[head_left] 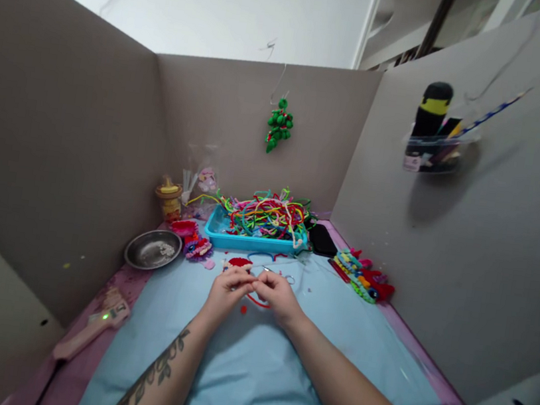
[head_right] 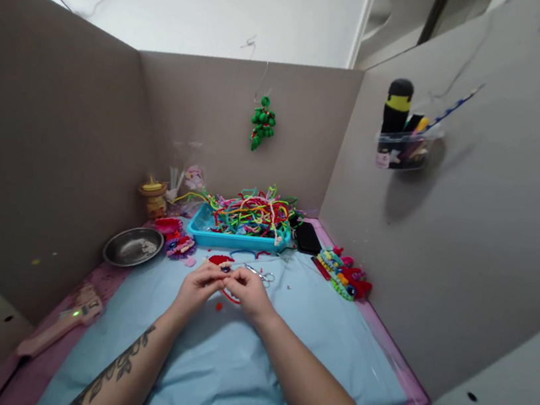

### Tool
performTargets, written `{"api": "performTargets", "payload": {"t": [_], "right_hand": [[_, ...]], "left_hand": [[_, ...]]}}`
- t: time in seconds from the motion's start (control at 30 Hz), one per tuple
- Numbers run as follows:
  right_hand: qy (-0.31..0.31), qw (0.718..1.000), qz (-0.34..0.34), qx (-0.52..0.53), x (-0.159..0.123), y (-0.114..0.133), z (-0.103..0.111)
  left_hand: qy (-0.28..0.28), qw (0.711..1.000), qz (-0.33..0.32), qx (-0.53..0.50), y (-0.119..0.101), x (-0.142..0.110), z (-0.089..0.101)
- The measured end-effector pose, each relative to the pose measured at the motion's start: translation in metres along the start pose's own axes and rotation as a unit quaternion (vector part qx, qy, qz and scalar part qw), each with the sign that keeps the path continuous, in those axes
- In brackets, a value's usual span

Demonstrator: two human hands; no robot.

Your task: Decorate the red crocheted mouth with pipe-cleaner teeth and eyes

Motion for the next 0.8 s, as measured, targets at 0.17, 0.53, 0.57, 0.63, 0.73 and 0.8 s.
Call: {"api": "performTargets", "payload": {"t": [0.17, 0.53, 0.57, 0.63, 0.73, 0.8], "right_hand": [[0.016, 0.999, -0.016, 0.05, -0.001, 0.001, -0.007], [-0.029, 0.998, 0.038, 0.041, -0.002, 0.015, -0.012], [-0.03, 0.998, 0.036, 0.048, -0.002, 0.014, -0.012], [-0.028, 0.997, 0.02, 0.069, -0.003, 0.007, -0.014], [-0.033, 0.995, -0.009, 0.096, -0.003, -0.003, -0.014], [-0.043, 0.992, -0.018, 0.116, -0.003, -0.006, -0.013]], "left_hand": [[0.012, 0.996, 0.054, -0.071, 0.014, 0.003, -0.001], [-0.027, 0.971, 0.11, -0.21, 0.047, 0.004, -0.008], [-0.033, 0.97, 0.111, -0.215, 0.047, 0.004, -0.007], [-0.043, 0.967, 0.116, -0.221, 0.048, 0.003, -0.004], [-0.048, 0.962, 0.127, -0.237, 0.049, 0.003, -0.004], [-0.04, 0.956, 0.138, -0.255, 0.05, 0.002, -0.007]]}}
Point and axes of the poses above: each hand's wrist, its own x-axis towards the middle knuckle, its own z-axis out of the back of the hand, y = z × x, the point moved 10 cm from there along x, towards the middle knuckle, and after that the axes turned 13 degrees about z, right-handed, at the moved point
